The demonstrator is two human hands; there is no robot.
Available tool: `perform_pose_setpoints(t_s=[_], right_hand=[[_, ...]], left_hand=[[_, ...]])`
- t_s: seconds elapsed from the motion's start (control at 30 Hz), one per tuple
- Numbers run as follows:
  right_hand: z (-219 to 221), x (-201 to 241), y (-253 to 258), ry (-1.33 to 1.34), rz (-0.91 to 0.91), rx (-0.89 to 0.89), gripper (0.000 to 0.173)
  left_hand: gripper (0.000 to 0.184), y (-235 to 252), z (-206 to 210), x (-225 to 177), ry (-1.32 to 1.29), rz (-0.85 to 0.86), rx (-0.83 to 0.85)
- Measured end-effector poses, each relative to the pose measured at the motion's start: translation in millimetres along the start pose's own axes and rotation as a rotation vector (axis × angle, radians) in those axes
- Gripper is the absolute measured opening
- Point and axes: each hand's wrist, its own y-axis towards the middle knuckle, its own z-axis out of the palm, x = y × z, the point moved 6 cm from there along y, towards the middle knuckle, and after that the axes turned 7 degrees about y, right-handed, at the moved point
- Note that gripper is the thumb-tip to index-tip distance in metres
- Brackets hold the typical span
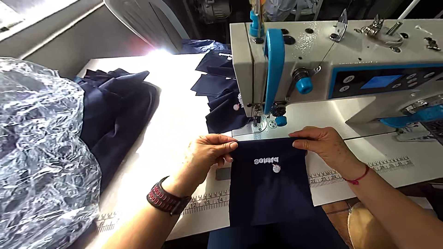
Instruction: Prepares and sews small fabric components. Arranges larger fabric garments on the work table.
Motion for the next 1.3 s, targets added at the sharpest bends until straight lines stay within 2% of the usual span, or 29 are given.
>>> perform_pose_setpoints(t_s=[0.1,0.17,0.37,0.5,0.6,0.87,1.1,1.23,1.3], right_hand=[[-2.2,-3.3,0.9,-0.002,0.001,0.015,0.018],[-3.0,-6.3,2.1,0.011,0.008,0.02,0.019],[-3.1,-8.4,9.0,-0.021,0.07,0.044,0.016],[-4.0,-9.6,13.7,0.009,0.176,0.052,0.015],[-7.5,-9.6,18.5,0.029,0.197,0.064,0.022],[-8.1,-11.0,28.6,-0.11,0.048,0.075,0.01],[-6.9,-8.8,37.3,-0.12,0.144,0.092,0.009],[-6.1,-10.0,40.4,-0.141,0.151,0.077,0.01],[-6.1,-9.2,41.3,-0.197,0.108,0.058,0.008]], left_hand=[[0.016,0.0,3.3,0.6,-0.092,-0.069,-0.018],[0.016,0.6,2.9,0.8,-0.109,-0.042,-0.023],[0.014,6.0,2.6,-2.9,0.031,-0.007,-0.024],[0.034,12.4,3.6,-2.3,0.097,0.143,0.1],[0.027,19.6,3.1,-1.1,0.117,0.163,0.101],[0.019,23.1,0.4,-3.9,0.213,0.127,0.063],[0.009,24.1,1.8,-6.7,0.272,0.076,0.033],[0.008,28.1,1.5,-10.5,0.328,0.152,-0.002],[0.007,31.4,-0.7,-14.5,0.459,0.3,-0.046]])
